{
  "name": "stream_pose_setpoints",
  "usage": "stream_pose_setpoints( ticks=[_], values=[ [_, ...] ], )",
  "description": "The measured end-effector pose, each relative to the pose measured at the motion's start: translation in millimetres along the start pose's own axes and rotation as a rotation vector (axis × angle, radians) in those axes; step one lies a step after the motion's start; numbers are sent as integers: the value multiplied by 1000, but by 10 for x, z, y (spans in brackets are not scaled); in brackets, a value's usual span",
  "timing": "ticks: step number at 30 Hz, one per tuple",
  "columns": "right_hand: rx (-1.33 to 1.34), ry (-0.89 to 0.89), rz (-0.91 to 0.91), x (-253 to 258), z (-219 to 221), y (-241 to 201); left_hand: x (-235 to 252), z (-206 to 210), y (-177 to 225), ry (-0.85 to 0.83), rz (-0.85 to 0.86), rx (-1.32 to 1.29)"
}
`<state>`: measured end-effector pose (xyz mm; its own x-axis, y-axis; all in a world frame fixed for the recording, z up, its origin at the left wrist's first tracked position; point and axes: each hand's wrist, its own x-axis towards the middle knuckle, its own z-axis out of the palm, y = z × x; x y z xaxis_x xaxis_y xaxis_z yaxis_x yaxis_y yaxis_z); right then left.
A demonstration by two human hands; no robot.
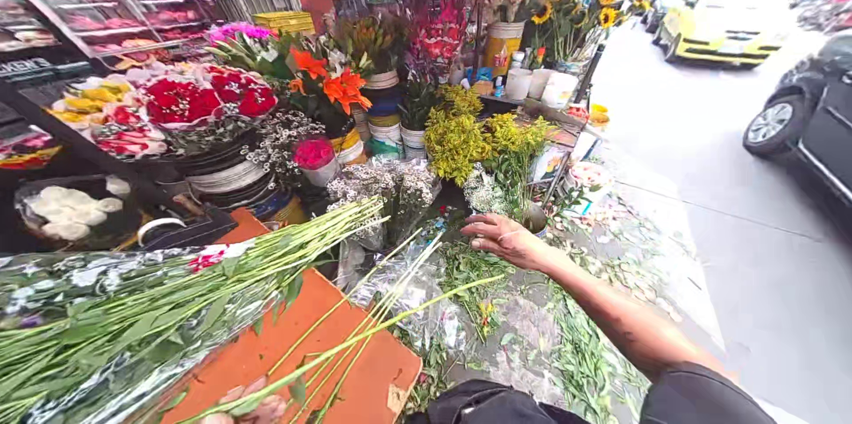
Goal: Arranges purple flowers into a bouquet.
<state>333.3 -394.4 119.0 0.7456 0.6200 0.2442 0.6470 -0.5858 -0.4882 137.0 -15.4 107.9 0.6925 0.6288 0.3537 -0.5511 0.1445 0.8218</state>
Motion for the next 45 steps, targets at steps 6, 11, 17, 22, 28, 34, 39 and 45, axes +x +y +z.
stream_pose_setpoints(
  ticks=[6, 11, 17, 22, 28, 34, 39, 45],
  values=[
    [473, -78, -525, 492, 819, -1568, -72, 160, 140, -20, 29, -58],
    [293, 180, -573, 942, 942, -1529, -307, -565, 158, -164, -155, 87],
    [113, 87, -536, 1302, 958, -1219, -1218, -1380, 128, -8, -324, 515],
    [225, -164, -595, 1591, 1343, -1393, -1662, -1730, 151, 136, -300, 569],
    [399, -473, -552, 1687, 1982, -2031, -1732, -1932, 109, 90, -236, 565],
    [457, -584, -478, 1406, 2674, -1941, -1825, -2152, -51, 147, -136, 567],
    [396, -598, -504, 1352, 3010, -1537, -1813, -2316, -55, 182, -113, 552],
    [352, -591, -569, 1339, 3005, -1587, -1751, -2423, -112, 201, -61, 493]
  ],
)
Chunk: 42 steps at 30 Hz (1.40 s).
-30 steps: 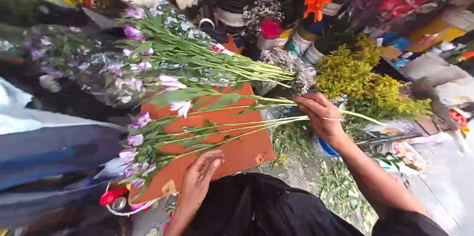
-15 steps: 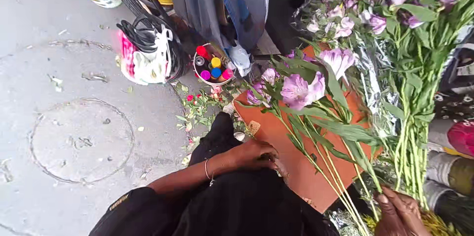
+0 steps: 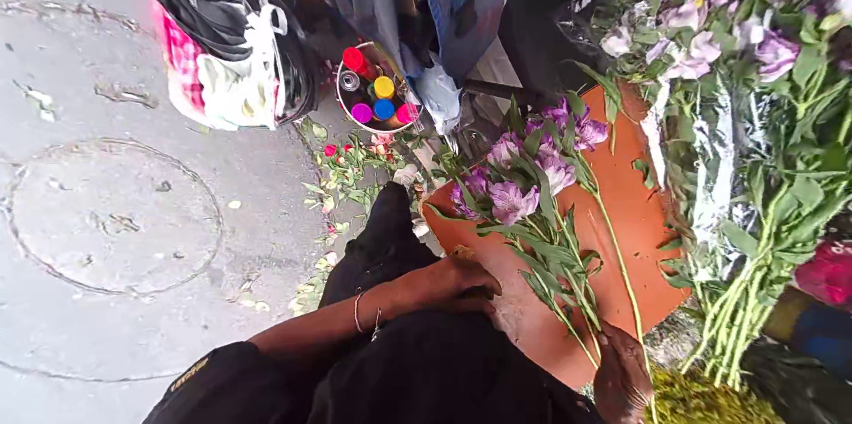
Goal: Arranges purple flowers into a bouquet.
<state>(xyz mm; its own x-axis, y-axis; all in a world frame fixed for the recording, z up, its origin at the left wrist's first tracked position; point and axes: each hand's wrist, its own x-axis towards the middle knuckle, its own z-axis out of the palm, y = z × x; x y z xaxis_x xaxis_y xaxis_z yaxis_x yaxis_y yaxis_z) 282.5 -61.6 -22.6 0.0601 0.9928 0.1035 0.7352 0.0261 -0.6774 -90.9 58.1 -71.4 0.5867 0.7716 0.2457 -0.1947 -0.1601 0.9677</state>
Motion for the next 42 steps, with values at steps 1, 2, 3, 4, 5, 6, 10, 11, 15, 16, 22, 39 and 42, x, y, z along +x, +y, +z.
stream_pose_setpoints(
  ticks=[1, 2, 3, 4, 5, 6, 10, 11, 15, 16, 22, 39, 42],
  values=[
    [11, -5, -14, 25, -23, -73, 18, 0, -16, 0, 15, -28],
    [18, -6, -20, 62, -54, -170, 31, 6, -36, 2, 32, -50],
    [18, -7, -18, 105, -98, -275, 44, 8, -41, 3, 41, -66],
    [28, -8, -10, 146, -143, -373, 60, -22, 7, -8, 17, -73],
    [38, -13, -6, 183, -190, -449, 93, -108, 155, -36, -70, -71],
    [45, -18, -5, 214, -230, -486, 154, -240, 393, -53, -197, -72],
    [63, -55, 17, 306, -164, -363, 88, -238, 330, -21, -188, -61],
    [63, -65, 21, 315, -94, -290, 65, -88, 104, -6, -85, -38],
    [3, -65, 20, 246, 133, -11, 40, 93, -202, 10, 76, -77],
    [-44, -56, 8, 243, 147, -1, 39, 82, -192, 12, 68, -79],
    [-313, -38, 0, 200, 129, -114, 48, 104, -219, 10, 99, -55],
    [-598, 199, 239, 1852, -1169, 864, 133, 30, 241, -231, 13, 166],
    [-517, 227, 200, 1931, -1130, 1008, 85, 38, 382, -238, -45, 230]
  ],
)
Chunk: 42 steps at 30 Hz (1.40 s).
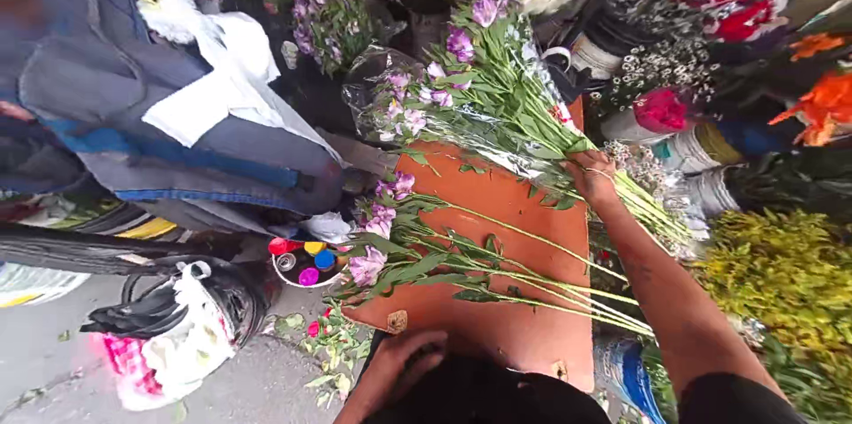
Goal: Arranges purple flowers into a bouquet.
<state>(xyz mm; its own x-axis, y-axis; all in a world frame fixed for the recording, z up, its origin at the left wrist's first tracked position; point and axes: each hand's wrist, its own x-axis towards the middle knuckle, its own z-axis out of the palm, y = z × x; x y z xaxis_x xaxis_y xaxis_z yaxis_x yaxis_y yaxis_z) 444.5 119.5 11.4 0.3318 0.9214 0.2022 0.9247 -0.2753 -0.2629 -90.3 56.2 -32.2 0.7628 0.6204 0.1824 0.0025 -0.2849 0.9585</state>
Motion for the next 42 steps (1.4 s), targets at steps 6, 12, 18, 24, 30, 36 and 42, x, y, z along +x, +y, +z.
stream_pose_setpoints(
  ticks=[6, 12, 18, 24, 30, 36, 42],
  values=[
    [190, 282, 98, 185, -225, -3, -67, -47, 257, 4, -99, 54],
    [44, -88, 149, 568, -60, 224, -51, 29, 421, -16, -143, 89],
    [-33, -30, 2, 324, -305, 163, -104, 76, 421, -24, -145, 76],
    [-237, 198, -133, 373, -747, -55, 1, 86, 450, -43, -139, 86],
    [-317, 63, -7, 590, -1337, -493, 207, 145, 489, -52, -53, 121],
    [-357, 271, -156, 590, -1631, -609, 199, 255, 492, -74, -49, 91],
    [-278, -144, 68, 446, -1142, -414, 49, 231, 513, -71, -59, 152]
  ],
)
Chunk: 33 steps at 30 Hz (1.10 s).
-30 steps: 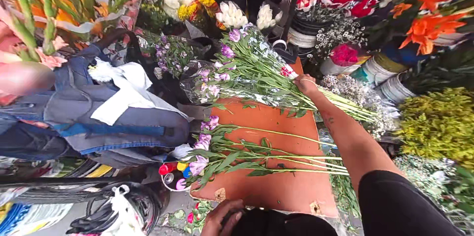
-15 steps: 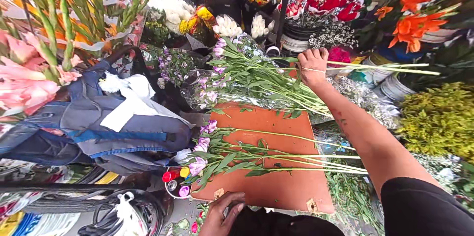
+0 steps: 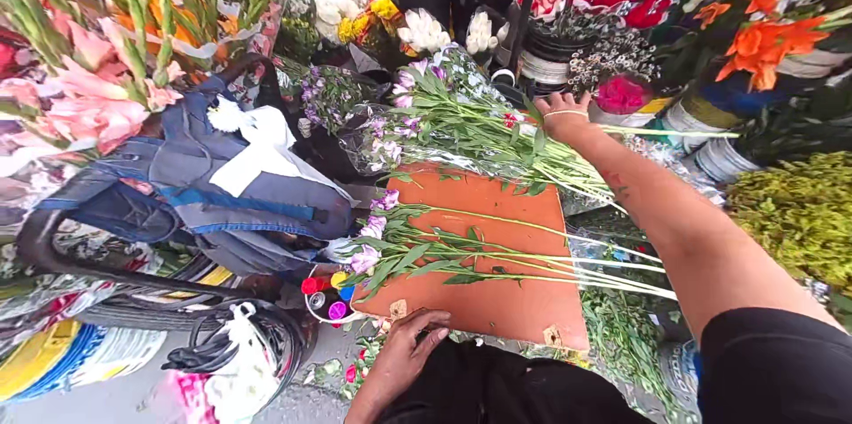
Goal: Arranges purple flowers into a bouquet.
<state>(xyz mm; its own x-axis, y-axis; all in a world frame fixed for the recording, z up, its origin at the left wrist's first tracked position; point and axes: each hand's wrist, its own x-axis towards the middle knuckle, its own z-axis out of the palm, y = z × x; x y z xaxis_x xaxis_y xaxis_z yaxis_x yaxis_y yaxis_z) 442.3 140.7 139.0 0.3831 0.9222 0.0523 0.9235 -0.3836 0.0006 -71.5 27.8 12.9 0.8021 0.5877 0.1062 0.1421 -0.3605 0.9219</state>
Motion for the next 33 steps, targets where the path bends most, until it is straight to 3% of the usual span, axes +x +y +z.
stream_pose_setpoints(
  ticks=[5, 9, 13, 16, 20, 22, 25, 28, 30, 33],
  values=[
    [117, 251, -380, -41, 684, -225, -185, -9, -68, 68, -13, 12],
    [127, 297, -223, 157, 860, -490, -316, 8, -115, 88, -33, 26],
    [134, 133, -107, 370, 905, -599, -391, 32, -130, 116, -38, 35],
    [72, 86, -153, 377, 805, -670, -437, 33, -112, 136, -59, 8],
    [51, 401, -391, 235, 499, -649, -460, -33, -70, 159, -79, 30],
    [35, 483, -376, 165, 298, -626, -424, -57, -84, 146, -88, 30],
    [75, 421, -174, 142, 96, -588, -313, -67, -4, 83, -83, 35],
    [89, 422, -99, 134, -213, -692, -116, -58, 129, 31, -42, 37],
    [123, 251, -125, 80, -344, -691, -29, -19, 185, -8, -18, 37],
    [431, 155, -338, 16, -503, -535, 65, -25, 236, -52, 40, 27]
  ],
)
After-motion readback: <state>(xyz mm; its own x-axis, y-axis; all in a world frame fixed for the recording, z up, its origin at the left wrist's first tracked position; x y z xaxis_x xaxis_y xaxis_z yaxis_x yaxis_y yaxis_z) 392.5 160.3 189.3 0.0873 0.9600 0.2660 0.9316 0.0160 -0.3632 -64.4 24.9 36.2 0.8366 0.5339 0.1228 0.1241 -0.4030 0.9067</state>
